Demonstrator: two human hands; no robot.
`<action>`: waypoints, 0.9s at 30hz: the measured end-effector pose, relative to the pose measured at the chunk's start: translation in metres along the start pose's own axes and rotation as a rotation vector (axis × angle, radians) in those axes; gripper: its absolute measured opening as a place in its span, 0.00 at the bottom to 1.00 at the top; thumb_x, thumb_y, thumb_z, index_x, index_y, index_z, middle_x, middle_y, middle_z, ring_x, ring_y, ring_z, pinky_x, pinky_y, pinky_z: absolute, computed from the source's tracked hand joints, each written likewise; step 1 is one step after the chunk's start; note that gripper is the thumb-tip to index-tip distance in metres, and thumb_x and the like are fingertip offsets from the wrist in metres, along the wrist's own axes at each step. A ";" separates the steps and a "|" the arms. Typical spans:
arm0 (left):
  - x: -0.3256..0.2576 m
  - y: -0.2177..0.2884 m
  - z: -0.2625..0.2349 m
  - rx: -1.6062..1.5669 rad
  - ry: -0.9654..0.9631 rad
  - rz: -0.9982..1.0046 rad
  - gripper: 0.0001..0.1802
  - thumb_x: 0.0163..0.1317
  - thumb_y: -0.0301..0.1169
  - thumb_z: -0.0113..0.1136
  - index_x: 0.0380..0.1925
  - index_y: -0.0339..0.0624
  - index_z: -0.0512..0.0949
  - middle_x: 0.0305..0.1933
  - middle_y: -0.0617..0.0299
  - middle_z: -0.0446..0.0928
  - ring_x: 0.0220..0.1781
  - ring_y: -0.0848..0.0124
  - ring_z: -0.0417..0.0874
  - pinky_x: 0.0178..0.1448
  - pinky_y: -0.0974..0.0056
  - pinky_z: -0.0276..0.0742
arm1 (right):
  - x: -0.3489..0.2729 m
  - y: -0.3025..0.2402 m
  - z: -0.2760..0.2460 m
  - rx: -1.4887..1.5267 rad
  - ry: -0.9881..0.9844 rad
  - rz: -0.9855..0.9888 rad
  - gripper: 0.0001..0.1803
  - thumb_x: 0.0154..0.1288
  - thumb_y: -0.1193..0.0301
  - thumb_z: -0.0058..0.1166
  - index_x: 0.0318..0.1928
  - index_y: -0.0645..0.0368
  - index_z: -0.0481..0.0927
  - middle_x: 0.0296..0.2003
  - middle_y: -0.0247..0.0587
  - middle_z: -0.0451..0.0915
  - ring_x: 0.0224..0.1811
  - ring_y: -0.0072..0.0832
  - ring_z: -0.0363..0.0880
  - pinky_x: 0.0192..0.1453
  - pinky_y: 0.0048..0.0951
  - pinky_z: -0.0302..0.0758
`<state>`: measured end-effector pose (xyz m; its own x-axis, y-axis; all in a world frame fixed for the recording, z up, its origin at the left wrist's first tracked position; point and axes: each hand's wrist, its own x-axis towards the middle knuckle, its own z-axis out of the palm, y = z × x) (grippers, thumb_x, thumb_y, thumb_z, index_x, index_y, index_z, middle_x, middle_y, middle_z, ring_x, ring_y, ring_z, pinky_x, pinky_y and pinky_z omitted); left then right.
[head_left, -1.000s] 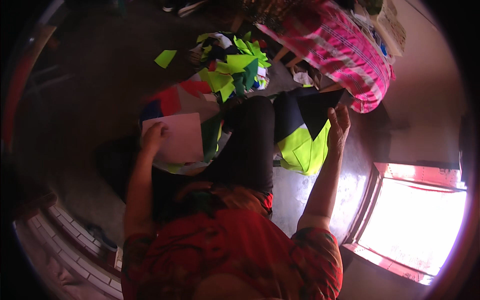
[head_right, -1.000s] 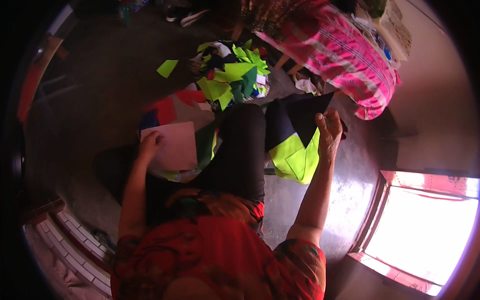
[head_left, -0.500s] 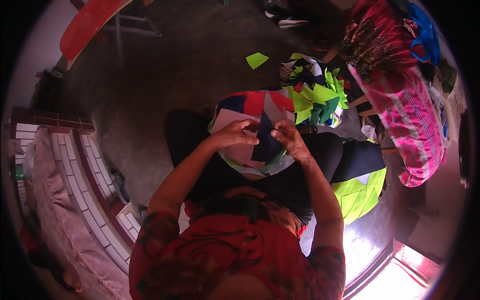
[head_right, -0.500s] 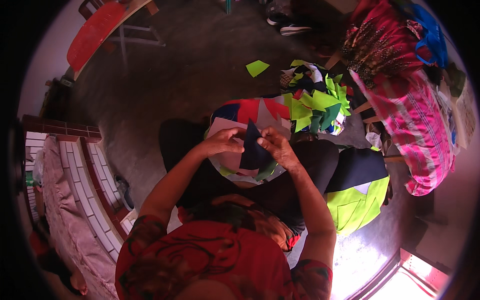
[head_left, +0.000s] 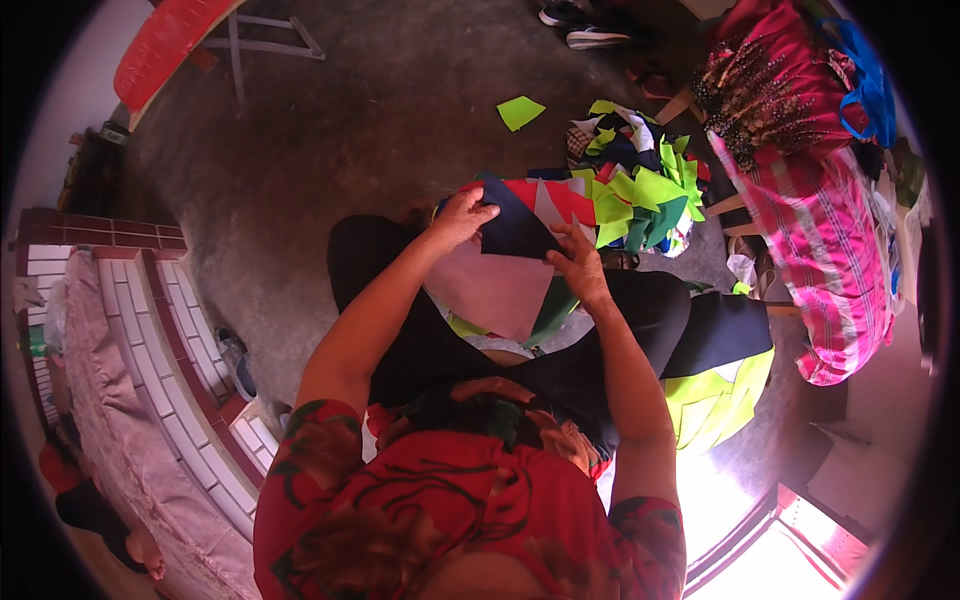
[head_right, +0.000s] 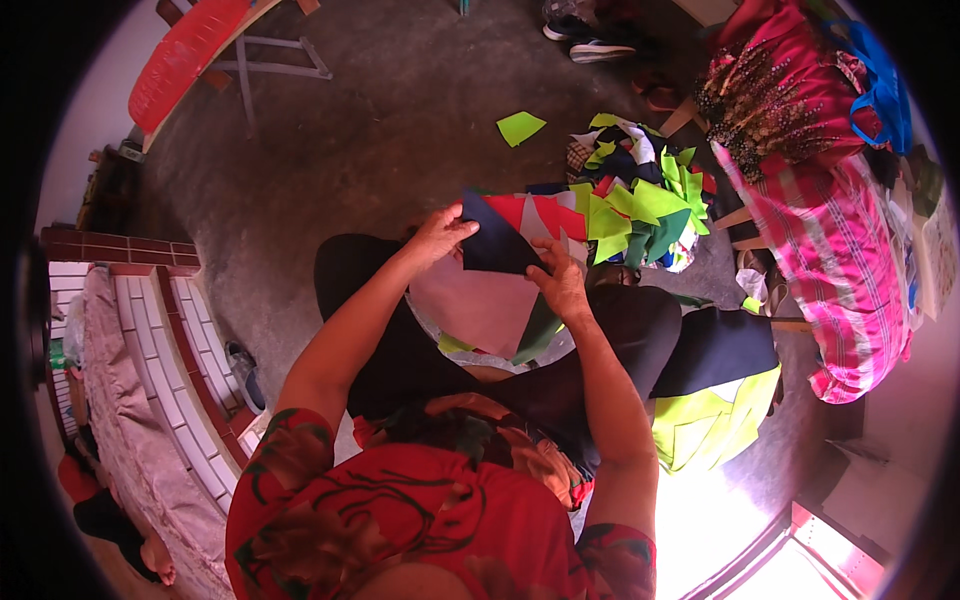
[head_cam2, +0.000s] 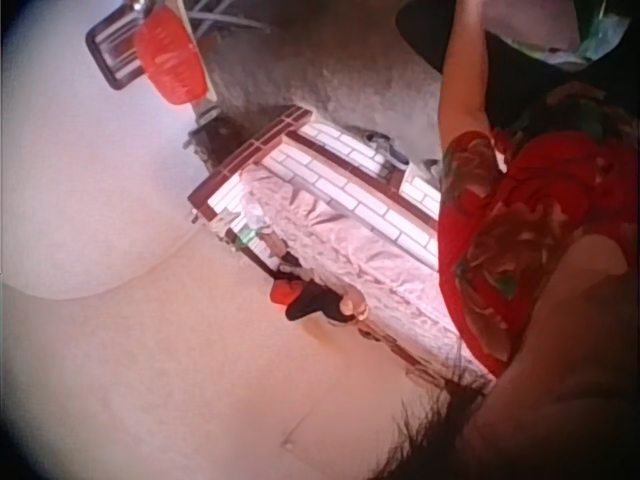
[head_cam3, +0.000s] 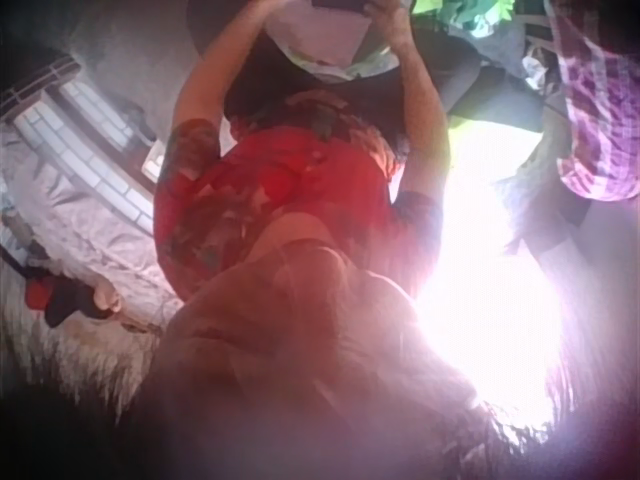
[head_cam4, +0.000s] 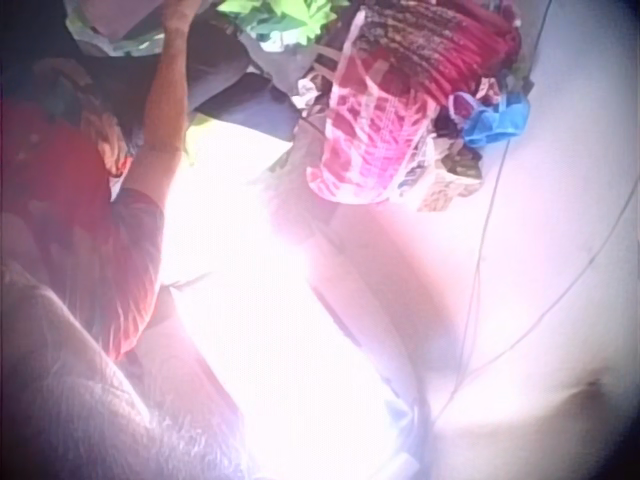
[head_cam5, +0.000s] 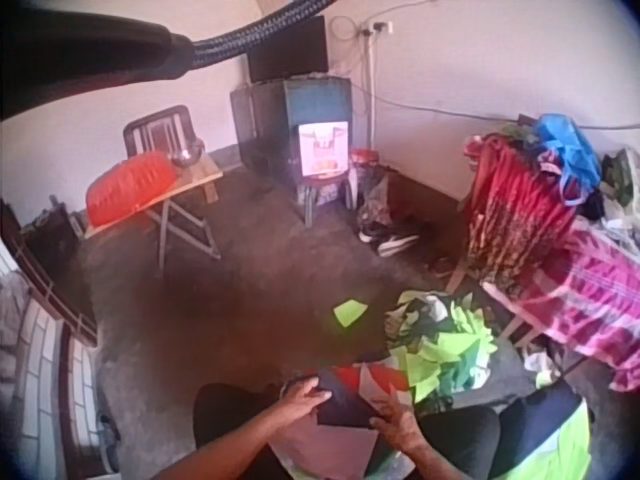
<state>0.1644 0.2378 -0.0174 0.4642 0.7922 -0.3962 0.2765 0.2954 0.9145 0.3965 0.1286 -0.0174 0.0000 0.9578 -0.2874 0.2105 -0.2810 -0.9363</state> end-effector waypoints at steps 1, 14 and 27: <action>0.005 -0.002 -0.001 -0.010 0.021 -0.016 0.09 0.65 0.33 0.57 0.34 0.43 0.69 0.25 0.72 0.68 0.24 0.81 0.72 0.23 0.70 0.72 | 0.003 0.008 0.003 -0.020 0.024 -0.045 0.30 0.54 0.79 0.58 0.59 0.53 0.69 0.49 0.43 0.77 0.49 0.32 0.78 0.48 0.30 0.76; 0.031 -0.048 -0.017 -0.032 0.384 -0.178 0.11 0.60 0.24 0.57 0.43 0.37 0.72 0.31 0.64 0.76 0.30 0.75 0.77 0.24 0.67 0.76 | -0.008 0.004 0.018 -0.408 -0.033 -0.171 0.28 0.55 0.71 0.62 0.58 0.52 0.73 0.67 0.50 0.57 0.56 0.42 0.72 0.46 0.32 0.78; 0.048 -0.073 -0.019 0.151 0.590 0.085 0.25 0.49 0.17 0.64 0.50 0.40 0.74 0.34 0.56 0.81 0.35 0.68 0.82 0.42 0.65 0.77 | -0.012 0.012 0.018 -0.421 -0.011 -0.160 0.24 0.56 0.68 0.61 0.55 0.53 0.74 0.62 0.53 0.64 0.46 0.41 0.79 0.49 0.37 0.76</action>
<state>0.1503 0.2643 -0.1012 -0.0418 0.9845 -0.1705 0.3952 0.1730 0.9022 0.3817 0.1132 -0.0286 -0.0746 0.9859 -0.1499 0.5864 -0.0782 -0.8062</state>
